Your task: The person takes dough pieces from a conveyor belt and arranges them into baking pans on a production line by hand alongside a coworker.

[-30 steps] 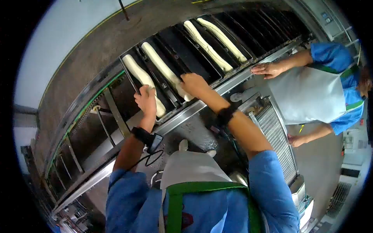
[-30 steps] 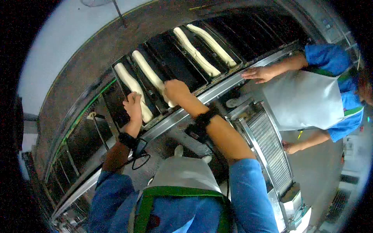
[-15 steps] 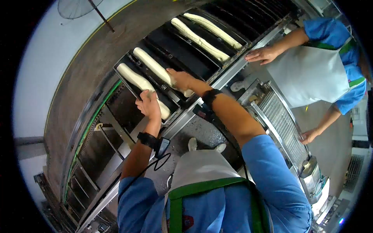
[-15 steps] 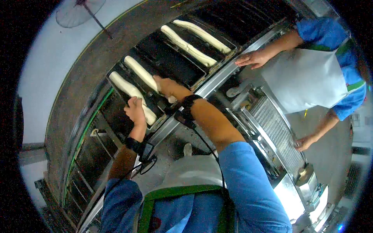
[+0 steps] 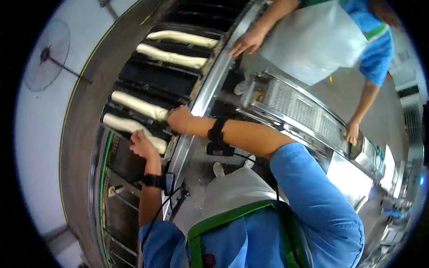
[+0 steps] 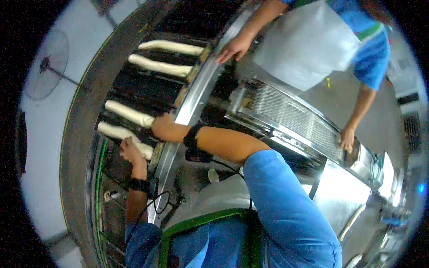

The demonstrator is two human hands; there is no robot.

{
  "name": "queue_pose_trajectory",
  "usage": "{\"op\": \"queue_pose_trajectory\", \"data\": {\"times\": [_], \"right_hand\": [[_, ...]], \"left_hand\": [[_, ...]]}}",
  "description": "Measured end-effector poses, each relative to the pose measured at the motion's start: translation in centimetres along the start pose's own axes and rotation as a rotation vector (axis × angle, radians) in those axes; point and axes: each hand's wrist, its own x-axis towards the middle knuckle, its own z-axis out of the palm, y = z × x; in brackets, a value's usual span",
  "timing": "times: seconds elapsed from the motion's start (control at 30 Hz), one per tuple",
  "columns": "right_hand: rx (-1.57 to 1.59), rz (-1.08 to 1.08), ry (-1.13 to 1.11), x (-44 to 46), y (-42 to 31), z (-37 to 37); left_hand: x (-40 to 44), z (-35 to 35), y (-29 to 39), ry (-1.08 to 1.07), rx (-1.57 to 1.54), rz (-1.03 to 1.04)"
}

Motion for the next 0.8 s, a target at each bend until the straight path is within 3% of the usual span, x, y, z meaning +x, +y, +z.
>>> {"op": "queue_pose_trajectory", "data": {"times": [0.07,0.1,0.17,0.33,0.37,0.4,0.43,0.5,0.53,0.57,0.63,0.8], "right_hand": [[-0.065,-0.059,0.113,-2.0,0.3,0.4],[-0.137,-0.110,0.066,-4.2,0.6,-1.3],[0.006,-0.198,0.492,-6.6,3.5,0.4],[0.189,0.108,0.482,-17.6,15.1,2.4],[0.211,0.303,0.350,-20.3,16.9,2.5],[0.295,0.371,0.462,-23.1,19.5,4.5],[0.307,0.460,0.408,-26.3,20.0,3.4],[0.622,0.701,0.482,-31.0,21.9,4.4],[0.530,0.806,0.478,-33.2,22.8,5.3],[0.719,0.668,0.677,-34.8,23.1,5.8],[0.852,0.865,0.634,-36.9,22.9,5.4],[0.971,0.881,0.627,-37.0,22.6,4.9]], "left_hand": [[0.8,0.4,-1.1,0.007,0.011,0.022],[1.0,0.6,-1.3,0.025,-0.003,0.048],[1.1,0.8,-1.1,-0.003,0.003,-0.026],[0.0,0.3,0.4,-0.009,0.004,0.025],[0.5,0.7,-0.1,-0.007,0.042,0.034],[0.9,0.6,-0.5,-0.002,0.081,0.036],[0.6,0.3,0.1,-0.007,0.080,0.045],[0.3,0.0,0.1,-0.009,0.034,0.070],[1.5,0.4,-1.3,-0.058,-0.027,0.094],[1.0,0.5,-0.6,0.047,0.064,0.085],[1.6,0.9,-1.3,0.063,0.058,0.073],[1.1,0.3,-1.2,0.096,0.107,0.117]]}}
